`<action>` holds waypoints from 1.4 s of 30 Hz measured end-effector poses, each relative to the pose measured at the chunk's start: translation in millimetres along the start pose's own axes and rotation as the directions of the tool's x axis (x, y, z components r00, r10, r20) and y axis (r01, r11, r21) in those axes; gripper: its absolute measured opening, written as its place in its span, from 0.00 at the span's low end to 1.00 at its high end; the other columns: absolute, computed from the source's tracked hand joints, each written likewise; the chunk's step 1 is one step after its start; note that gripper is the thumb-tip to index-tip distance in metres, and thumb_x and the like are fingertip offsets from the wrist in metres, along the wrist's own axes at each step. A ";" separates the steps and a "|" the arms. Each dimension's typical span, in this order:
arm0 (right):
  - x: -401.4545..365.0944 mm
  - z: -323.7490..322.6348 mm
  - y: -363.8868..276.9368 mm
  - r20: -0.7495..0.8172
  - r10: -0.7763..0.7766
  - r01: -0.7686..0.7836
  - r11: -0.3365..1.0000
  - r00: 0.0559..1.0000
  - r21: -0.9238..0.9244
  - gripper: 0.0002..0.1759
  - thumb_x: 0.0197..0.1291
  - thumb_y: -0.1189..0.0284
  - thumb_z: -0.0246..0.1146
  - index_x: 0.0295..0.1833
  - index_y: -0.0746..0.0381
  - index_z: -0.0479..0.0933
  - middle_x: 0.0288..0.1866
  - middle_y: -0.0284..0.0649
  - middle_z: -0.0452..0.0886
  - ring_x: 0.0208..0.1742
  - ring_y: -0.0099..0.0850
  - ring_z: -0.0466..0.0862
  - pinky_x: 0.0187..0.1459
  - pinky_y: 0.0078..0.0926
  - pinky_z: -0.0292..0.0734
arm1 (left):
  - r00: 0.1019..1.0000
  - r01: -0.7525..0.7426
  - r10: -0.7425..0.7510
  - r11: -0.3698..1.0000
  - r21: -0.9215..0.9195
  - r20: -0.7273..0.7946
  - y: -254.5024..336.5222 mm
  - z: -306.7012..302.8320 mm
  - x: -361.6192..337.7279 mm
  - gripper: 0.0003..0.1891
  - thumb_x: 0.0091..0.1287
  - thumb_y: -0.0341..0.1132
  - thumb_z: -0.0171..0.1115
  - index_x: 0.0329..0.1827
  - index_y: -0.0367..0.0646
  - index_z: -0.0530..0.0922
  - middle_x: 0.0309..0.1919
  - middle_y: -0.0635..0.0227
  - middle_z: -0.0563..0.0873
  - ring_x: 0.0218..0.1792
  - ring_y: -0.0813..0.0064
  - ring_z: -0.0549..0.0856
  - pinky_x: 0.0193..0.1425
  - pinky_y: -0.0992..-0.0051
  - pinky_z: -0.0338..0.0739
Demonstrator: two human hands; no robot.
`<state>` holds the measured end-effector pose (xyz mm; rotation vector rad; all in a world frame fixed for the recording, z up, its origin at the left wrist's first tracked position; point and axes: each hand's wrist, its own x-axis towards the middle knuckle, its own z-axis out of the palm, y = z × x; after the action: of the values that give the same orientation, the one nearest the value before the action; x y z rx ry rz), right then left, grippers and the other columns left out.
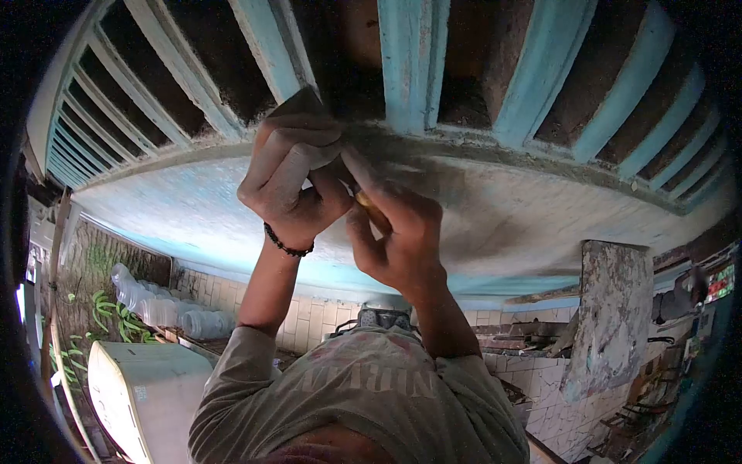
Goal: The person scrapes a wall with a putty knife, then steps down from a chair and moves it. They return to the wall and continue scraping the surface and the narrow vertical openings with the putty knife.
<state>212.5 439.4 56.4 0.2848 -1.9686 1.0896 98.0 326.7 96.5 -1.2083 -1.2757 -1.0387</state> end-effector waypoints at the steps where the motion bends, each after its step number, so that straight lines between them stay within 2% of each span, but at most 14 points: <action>1: -3.4 5.4 3.2 -0.009 -0.019 0.019 1.000 1.000 -0.013 0.32 0.59 0.79 0.66 0.72 0.64 0.79 0.39 0.47 0.90 0.34 0.36 0.90 0.41 0.33 0.85 | 1.000 -0.003 0.003 1.000 0.008 -0.002 0.3 -0.5 -5.6 0.09 0.38 0.16 0.59 0.25 0.34 0.79 0.31 0.60 0.86 0.38 0.60 0.89 0.42 0.68 0.85; 4: -1.8 11.1 11.3 -0.049 -0.102 0.100 0.995 0.994 -0.028 0.33 0.59 0.78 0.66 0.73 0.64 0.79 0.35 0.46 0.89 0.32 0.36 0.90 0.40 0.32 0.85 | 0.999 -0.034 0.034 0.999 0.008 -0.018 -4.0 0.4 0.0 0.09 0.38 0.16 0.59 0.25 0.34 0.78 0.31 0.60 0.86 0.38 0.59 0.89 0.42 0.68 0.84; 8: 15.2 3.1 -1.0 -0.017 -0.077 0.076 0.996 0.997 -0.038 0.31 0.62 0.77 0.65 0.73 0.64 0.78 0.36 0.45 0.89 0.32 0.37 0.90 0.40 0.34 0.85 | 0.999 -0.037 0.037 0.999 0.026 -0.007 -5.5 -2.2 20.5 0.09 0.40 0.14 0.60 0.25 0.34 0.79 0.32 0.60 0.87 0.38 0.59 0.89 0.42 0.68 0.85; 11: 9.1 -0.4 -1.2 0.020 -0.054 0.055 0.997 0.998 -0.045 0.30 0.63 0.76 0.66 0.73 0.63 0.79 0.40 0.46 0.90 0.35 0.37 0.91 0.40 0.34 0.86 | 1.000 -0.006 0.005 0.998 0.062 0.026 3.2 -6.2 13.6 0.09 0.41 0.14 0.58 0.25 0.33 0.79 0.32 0.59 0.87 0.39 0.59 0.89 0.46 0.68 0.86; 13: 1.2 6.1 11.3 -0.001 -0.133 0.133 0.990 0.991 -0.044 0.30 0.63 0.76 0.66 0.73 0.62 0.79 0.43 0.47 0.90 0.36 0.38 0.91 0.39 0.34 0.86 | 1.000 0.020 -0.021 0.999 0.037 0.009 4.9 -4.7 -3.7 0.09 0.42 0.15 0.57 0.26 0.33 0.80 0.32 0.60 0.87 0.39 0.58 0.89 0.50 0.66 0.86; 16: 7.1 11.4 9.6 -0.003 -0.180 0.180 0.984 0.984 -0.007 0.31 0.63 0.76 0.67 0.74 0.61 0.78 0.45 0.48 0.89 0.36 0.38 0.91 0.37 0.34 0.85 | 1.000 0.026 -0.028 0.993 0.118 0.013 3.3 -12.9 4.5 0.10 0.42 0.15 0.58 0.27 0.34 0.81 0.31 0.60 0.87 0.39 0.59 0.89 0.48 0.66 0.86; 20: 12.6 18.4 -3.1 0.044 -0.096 0.097 0.995 0.994 -0.036 0.31 0.64 0.76 0.66 0.74 0.62 0.78 0.39 0.46 0.87 0.31 0.37 0.88 0.34 0.36 0.83 | 0.999 0.026 -0.022 0.993 0.118 -0.037 -12.2 -20.5 9.7 0.11 0.42 0.16 0.57 0.27 0.36 0.82 0.31 0.60 0.87 0.37 0.60 0.89 0.42 0.68 0.83; 21: 9.5 20.5 -3.6 0.048 -0.073 0.076 0.996 0.996 -0.046 0.31 0.64 0.76 0.66 0.74 0.63 0.77 0.37 0.46 0.86 0.29 0.37 0.86 0.33 0.35 0.82 | 0.999 0.046 -0.048 0.992 0.117 0.011 -7.3 -23.1 6.6 0.12 0.42 0.15 0.57 0.29 0.36 0.84 0.31 0.60 0.88 0.37 0.59 0.90 0.42 0.67 0.84; 25: -23.4 35.8 23.6 -0.133 -0.153 0.155 0.988 0.979 0.007 0.31 0.66 0.74 0.66 0.74 0.68 0.76 0.29 0.44 0.82 0.24 0.35 0.82 0.29 0.33 0.78 | 0.994 0.027 -0.028 1.000 0.004 0.108 -0.2 -16.6 -18.4 0.10 0.39 0.18 0.64 0.28 0.32 0.83 0.33 0.58 0.87 0.40 0.58 0.89 0.43 0.67 0.85; 28: -31.8 32.6 20.0 -0.084 -0.040 0.042 0.999 0.996 0.026 0.31 0.66 0.74 0.66 0.75 0.68 0.76 0.28 0.43 0.81 0.22 0.31 0.79 0.26 0.31 0.76 | 0.993 0.052 -0.046 0.997 -0.053 0.112 1.5 -10.8 -26.0 0.11 0.37 0.19 0.65 0.27 0.30 0.81 0.34 0.57 0.86 0.40 0.57 0.89 0.43 0.67 0.85; 29: -27.1 31.4 19.3 -0.098 -0.082 0.085 0.996 0.992 0.025 0.30 0.66 0.76 0.65 0.75 0.67 0.76 0.28 0.42 0.80 0.21 0.27 0.77 0.24 0.29 0.73 | 0.992 0.062 -0.055 0.996 -0.057 0.116 2.7 -11.3 -22.2 0.11 0.36 0.18 0.65 0.27 0.29 0.80 0.33 0.57 0.86 0.39 0.58 0.88 0.43 0.68 0.85; 33: -23.5 27.8 16.7 -0.118 -0.114 0.117 0.993 0.986 0.019 0.30 0.66 0.77 0.64 0.74 0.66 0.78 0.27 0.41 0.81 0.19 0.26 0.76 0.23 0.27 0.72 | 0.996 0.035 -0.028 0.996 -0.080 0.080 -0.8 -6.4 -19.0 0.10 0.36 0.16 0.63 0.26 0.30 0.79 0.32 0.57 0.85 0.38 0.58 0.88 0.42 0.67 0.85; 36: -24.9 22.5 20.6 -0.063 -0.100 0.098 0.994 0.993 -0.040 0.29 0.66 0.76 0.64 0.73 0.66 0.78 0.29 0.41 0.82 0.19 0.26 0.77 0.24 0.27 0.73 | 0.998 0.029 -0.025 0.997 -0.074 0.060 1.1 -3.9 -20.5 0.10 0.37 0.15 0.61 0.25 0.30 0.79 0.31 0.58 0.85 0.37 0.58 0.88 0.41 0.67 0.85; 42: -19.9 17.5 18.3 -0.067 -0.105 0.100 0.993 0.992 -0.066 0.28 0.65 0.76 0.66 0.72 0.64 0.80 0.31 0.41 0.84 0.21 0.28 0.80 0.26 0.29 0.76 | 0.999 0.028 -0.027 0.999 -0.043 0.025 2.9 0.8 -20.9 0.09 0.39 0.14 0.60 0.25 0.32 0.79 0.30 0.59 0.85 0.36 0.59 0.88 0.41 0.68 0.85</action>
<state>204.8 432.8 25.8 0.3067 -1.9003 0.9586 99.6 326.1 75.5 -1.2425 -1.2976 -1.0793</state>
